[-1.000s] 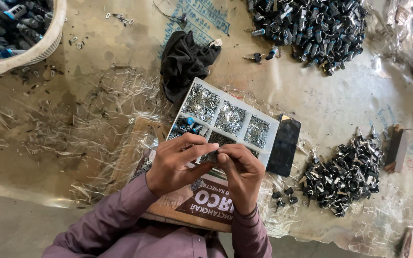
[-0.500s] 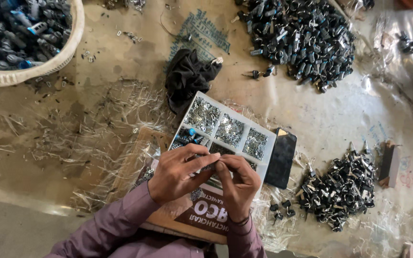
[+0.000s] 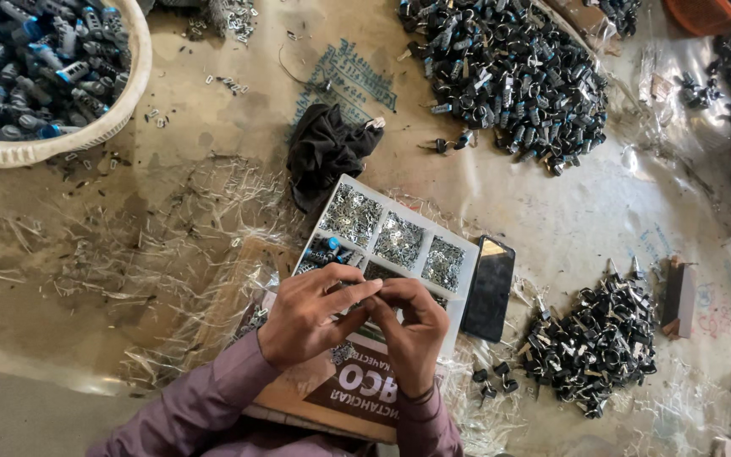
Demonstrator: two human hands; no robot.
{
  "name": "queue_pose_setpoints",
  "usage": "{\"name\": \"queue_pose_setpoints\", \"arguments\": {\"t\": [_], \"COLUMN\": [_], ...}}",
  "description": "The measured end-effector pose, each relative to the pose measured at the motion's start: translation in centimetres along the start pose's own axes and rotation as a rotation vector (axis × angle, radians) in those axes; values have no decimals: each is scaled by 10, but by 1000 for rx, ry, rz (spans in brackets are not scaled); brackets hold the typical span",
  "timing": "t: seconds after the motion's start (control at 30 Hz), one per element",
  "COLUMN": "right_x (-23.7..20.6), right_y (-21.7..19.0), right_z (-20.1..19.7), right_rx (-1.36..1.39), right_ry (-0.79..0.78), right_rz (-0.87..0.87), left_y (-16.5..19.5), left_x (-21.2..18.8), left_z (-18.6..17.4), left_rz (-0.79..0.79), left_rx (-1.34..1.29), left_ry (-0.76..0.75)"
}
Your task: The person picks small metal fitting parts from a compartment organizer box and assembles them together by hand, pressing components onto each other, then places the finished assemblies into a basket beside the table, repeating the cycle continuously.
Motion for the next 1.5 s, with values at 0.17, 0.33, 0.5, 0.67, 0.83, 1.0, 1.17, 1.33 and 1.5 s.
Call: {"name": "queue_pose_setpoints", "arguments": {"t": [0.17, 0.33, 0.5, 0.67, 0.83, 1.0, 1.17, 1.33, 1.5], "right_x": [4, -5, -14, -21, -43, -95, -142, -156, -161], "right_y": [7, 3, 15, 13, 17, 26, 28, 17, 10], "right_z": [-10, -18, -18, -19, -35, -71, -85, -89, -89], "right_rx": [413, -81, 466, 409, 508, 502, 526, 399, 44], "right_ry": [-117, -131, -275, -251, -265, -99, -74, 10, -11], "right_rz": [186, 63, 345, 336, 375, 311, 344, 241, 144], "left_y": [1, -8, -11, -5, 0, -4, 11, 38, 77], "left_x": [0, -4, -7, -7, -8, -12, -11, -13, -45], "left_z": [1, 7, 11, 8, 20, 25, 37, 54, 74], "left_rz": [-19, -187, -216, -226, -203, -295, -235, -164, -165], "left_rx": [-117, -226, -498, -517, -571, -534, -532, -443, -358], "left_ry": [45, 35, -36, -119, -278, -206, -261, -346, -508]}}
Point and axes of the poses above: each hand's wrist, its own x-axis towards the middle knuckle, its own z-axis out of the palm, y = z × x, the point moved 5 cm from there along x, towards the middle knuckle, and after that the axes turned 5 degrees about -x, right-handed, at the moved point
